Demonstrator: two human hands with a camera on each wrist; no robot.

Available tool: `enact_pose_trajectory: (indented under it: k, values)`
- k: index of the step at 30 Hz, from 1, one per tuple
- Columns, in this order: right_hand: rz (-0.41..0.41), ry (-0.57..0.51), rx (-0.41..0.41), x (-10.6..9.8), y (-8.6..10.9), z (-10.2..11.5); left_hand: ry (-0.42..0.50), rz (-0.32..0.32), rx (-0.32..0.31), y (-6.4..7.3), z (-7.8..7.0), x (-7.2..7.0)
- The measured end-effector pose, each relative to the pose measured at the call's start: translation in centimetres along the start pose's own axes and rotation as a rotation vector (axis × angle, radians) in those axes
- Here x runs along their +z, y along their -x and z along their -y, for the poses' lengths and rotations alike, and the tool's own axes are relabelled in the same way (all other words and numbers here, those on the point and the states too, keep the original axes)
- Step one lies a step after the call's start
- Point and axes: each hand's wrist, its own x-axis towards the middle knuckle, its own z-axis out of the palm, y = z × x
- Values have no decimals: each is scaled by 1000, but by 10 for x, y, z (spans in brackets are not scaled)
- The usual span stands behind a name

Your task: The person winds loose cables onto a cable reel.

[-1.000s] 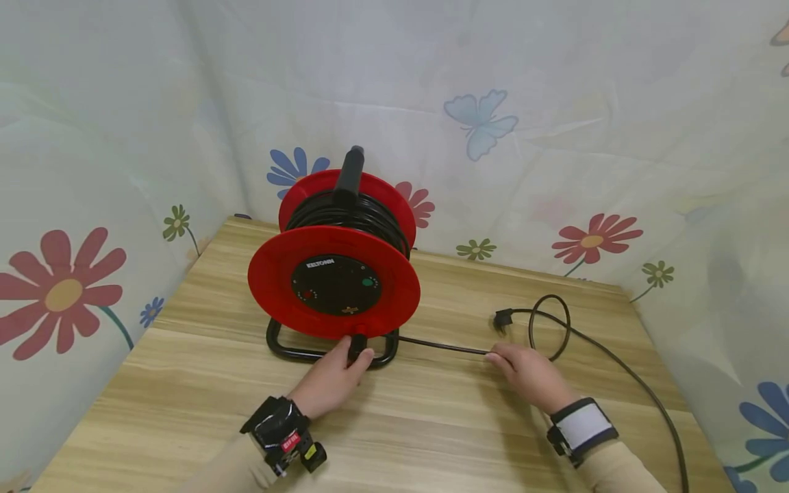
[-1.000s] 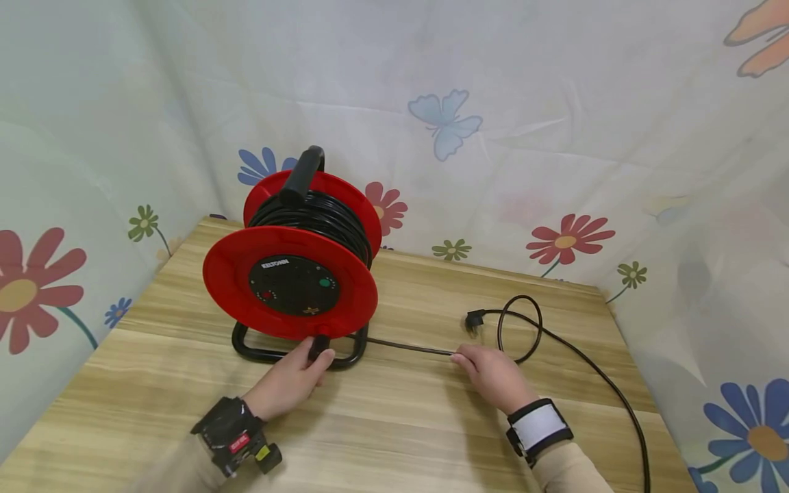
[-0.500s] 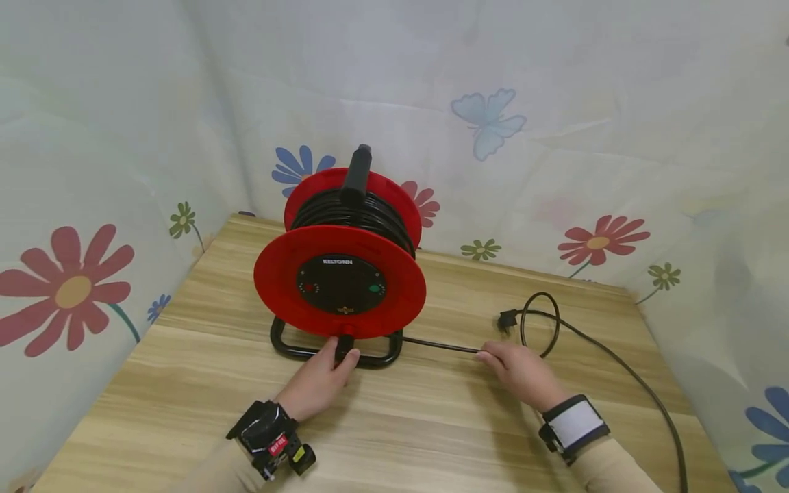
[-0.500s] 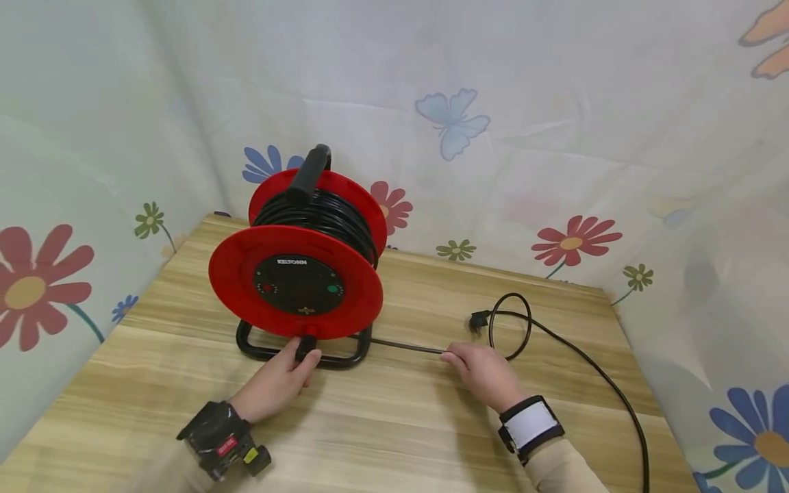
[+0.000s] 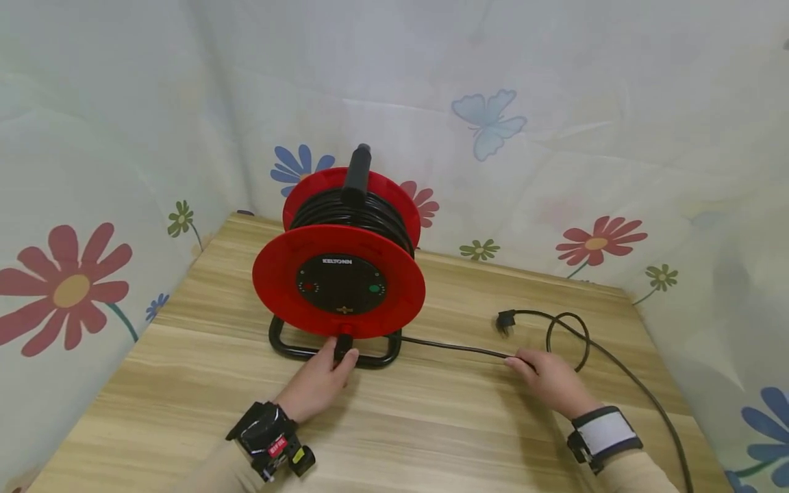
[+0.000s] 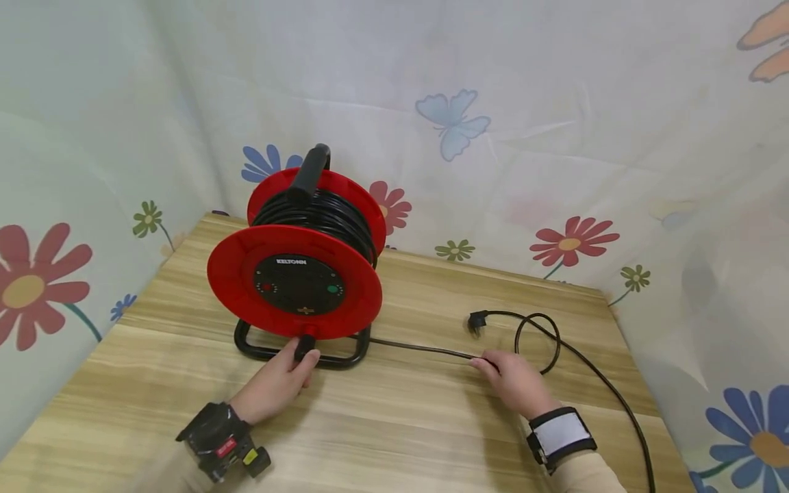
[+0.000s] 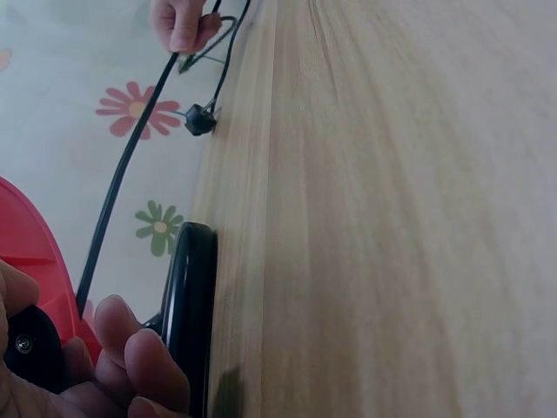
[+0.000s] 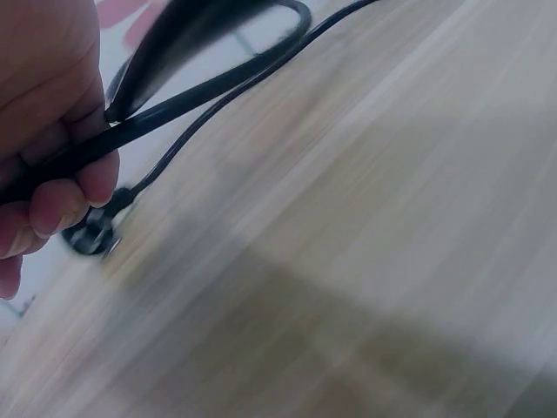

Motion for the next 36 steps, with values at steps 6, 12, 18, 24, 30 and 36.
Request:
enact_pose_trajectory:
  k: [6,12,18,24,30,36]
  values:
    - [7,33,69,-24,22,-24,-10,-15,4,-1,4,2]
    - [-46,74,63,-38,37,-39,4,-28,-2,-1,7,2]
    - [-37,65,60,-33,37,-43,33,-15,-38,-1,9,2]
    - [0,34,79,-23,35,-43,22,-28,-40,-2,10,-4]
    - [14,38,72,-19,28,-34,24,-23,-62,1,15,-15]
    - [14,52,64,-13,26,-28,92,-20,-67,5,11,-28]
